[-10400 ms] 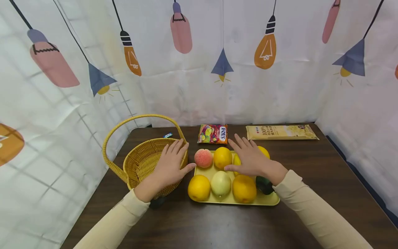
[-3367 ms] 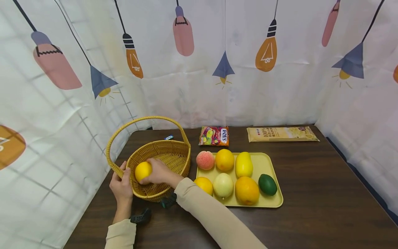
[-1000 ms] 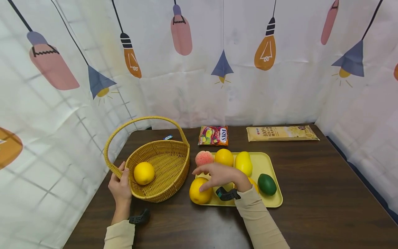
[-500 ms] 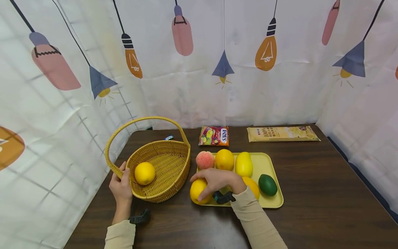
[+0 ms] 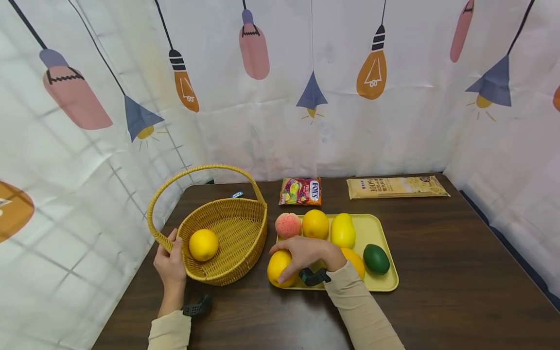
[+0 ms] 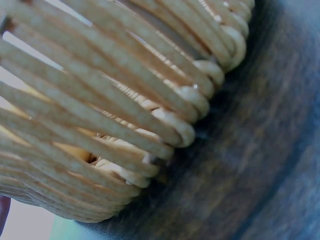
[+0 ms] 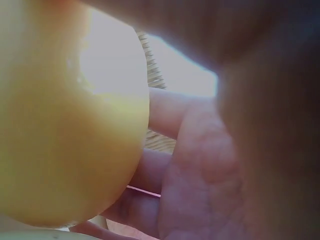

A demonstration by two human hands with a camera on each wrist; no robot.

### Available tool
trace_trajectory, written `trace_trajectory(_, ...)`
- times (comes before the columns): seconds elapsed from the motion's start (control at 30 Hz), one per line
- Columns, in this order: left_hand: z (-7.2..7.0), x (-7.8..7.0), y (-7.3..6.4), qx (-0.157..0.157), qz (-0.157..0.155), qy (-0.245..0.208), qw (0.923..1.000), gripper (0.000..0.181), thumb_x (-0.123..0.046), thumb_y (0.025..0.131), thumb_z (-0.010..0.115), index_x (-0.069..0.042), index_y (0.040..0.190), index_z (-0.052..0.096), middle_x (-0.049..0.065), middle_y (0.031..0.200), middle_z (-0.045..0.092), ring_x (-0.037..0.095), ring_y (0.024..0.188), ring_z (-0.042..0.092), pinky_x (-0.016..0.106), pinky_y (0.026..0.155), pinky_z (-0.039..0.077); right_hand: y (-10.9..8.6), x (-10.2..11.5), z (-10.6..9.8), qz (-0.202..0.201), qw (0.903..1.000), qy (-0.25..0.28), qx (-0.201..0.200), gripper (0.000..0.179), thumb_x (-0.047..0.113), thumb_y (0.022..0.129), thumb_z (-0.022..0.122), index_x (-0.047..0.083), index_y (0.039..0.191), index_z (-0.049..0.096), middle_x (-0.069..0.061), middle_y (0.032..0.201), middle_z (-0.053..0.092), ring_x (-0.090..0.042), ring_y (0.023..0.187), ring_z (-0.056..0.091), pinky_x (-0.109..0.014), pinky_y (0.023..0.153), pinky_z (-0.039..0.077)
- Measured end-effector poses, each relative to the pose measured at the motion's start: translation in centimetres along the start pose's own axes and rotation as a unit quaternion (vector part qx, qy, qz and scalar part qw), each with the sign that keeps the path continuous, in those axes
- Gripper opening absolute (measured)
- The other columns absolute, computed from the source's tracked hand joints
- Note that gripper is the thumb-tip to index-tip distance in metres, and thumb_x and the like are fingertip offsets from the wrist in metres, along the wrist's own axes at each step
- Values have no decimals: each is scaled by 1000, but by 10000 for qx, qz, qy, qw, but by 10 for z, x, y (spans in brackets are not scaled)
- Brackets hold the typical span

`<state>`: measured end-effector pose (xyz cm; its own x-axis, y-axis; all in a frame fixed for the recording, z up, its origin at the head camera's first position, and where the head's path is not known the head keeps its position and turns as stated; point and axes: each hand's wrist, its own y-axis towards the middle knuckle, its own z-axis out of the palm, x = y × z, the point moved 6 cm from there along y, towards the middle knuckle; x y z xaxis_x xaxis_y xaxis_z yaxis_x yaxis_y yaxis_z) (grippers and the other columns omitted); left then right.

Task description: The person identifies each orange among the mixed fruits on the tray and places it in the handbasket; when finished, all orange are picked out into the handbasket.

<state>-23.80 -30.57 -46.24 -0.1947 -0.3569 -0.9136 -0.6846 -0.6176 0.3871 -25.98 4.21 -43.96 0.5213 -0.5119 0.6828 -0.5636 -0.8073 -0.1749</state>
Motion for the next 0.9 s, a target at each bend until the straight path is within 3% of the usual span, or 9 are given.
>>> trace_trajectory(0.33, 0, -2, -1, 67, -20, -56, 10000, 38, -21, 95, 60, -12, 131, 64, 12, 127, 65, 20, 110, 60, 7, 83, 40, 1, -2, -2, 36, 9995, -106, -290, 73, 43, 75, 82, 14, 136, 56, 10, 124, 59, -7, 99, 53, -31, 91, 44)
trace_trajectory(0.5, -2, -25, -7, 147, 18, -147, 9998, 39, -17, 95, 58, -2, 131, 62, 20, 127, 63, 34, 113, 58, 6, 82, 40, 2, -2, -5, 145, 9979, -193, -597, 74, 47, 74, 81, 16, 136, 56, 8, 126, 59, -10, 100, 53, -33, 92, 45)
trace_trajectory(0.6, -3, -38, -11, 158, 36, -118, 9998, 39, -17, 95, 57, -1, 131, 61, 23, 126, 63, 35, 113, 58, 6, 82, 40, 2, -3, -9, 174, 9965, -89, -817, 76, 50, 75, 80, 17, 138, 54, 7, 129, 57, -11, 103, 53, -35, 93, 45)
trace_trajectory(0.73, -3, -43, -13, 151, 36, -104, 9998, 40, -18, 95, 57, 0, 131, 61, 24, 125, 62, 15, 106, 61, 7, 81, 41, 2, -3, -15, 75, 9918, 273, -1244, 78, 51, 76, 79, 18, 141, 51, 6, 137, 53, -13, 108, 52, -37, 94, 44)
trace_trajectory(0.9, -3, -41, -12, 155, 60, -125, 9998, 40, -19, 95, 58, -2, 131, 62, 23, 125, 63, -9, 96, 55, 7, 81, 41, 0, -3, -26, -136, 9799, 523, -1919, 77, 47, 75, 82, 22, 141, 50, 5, 140, 50, -13, 107, 54, -37, 92, 45)
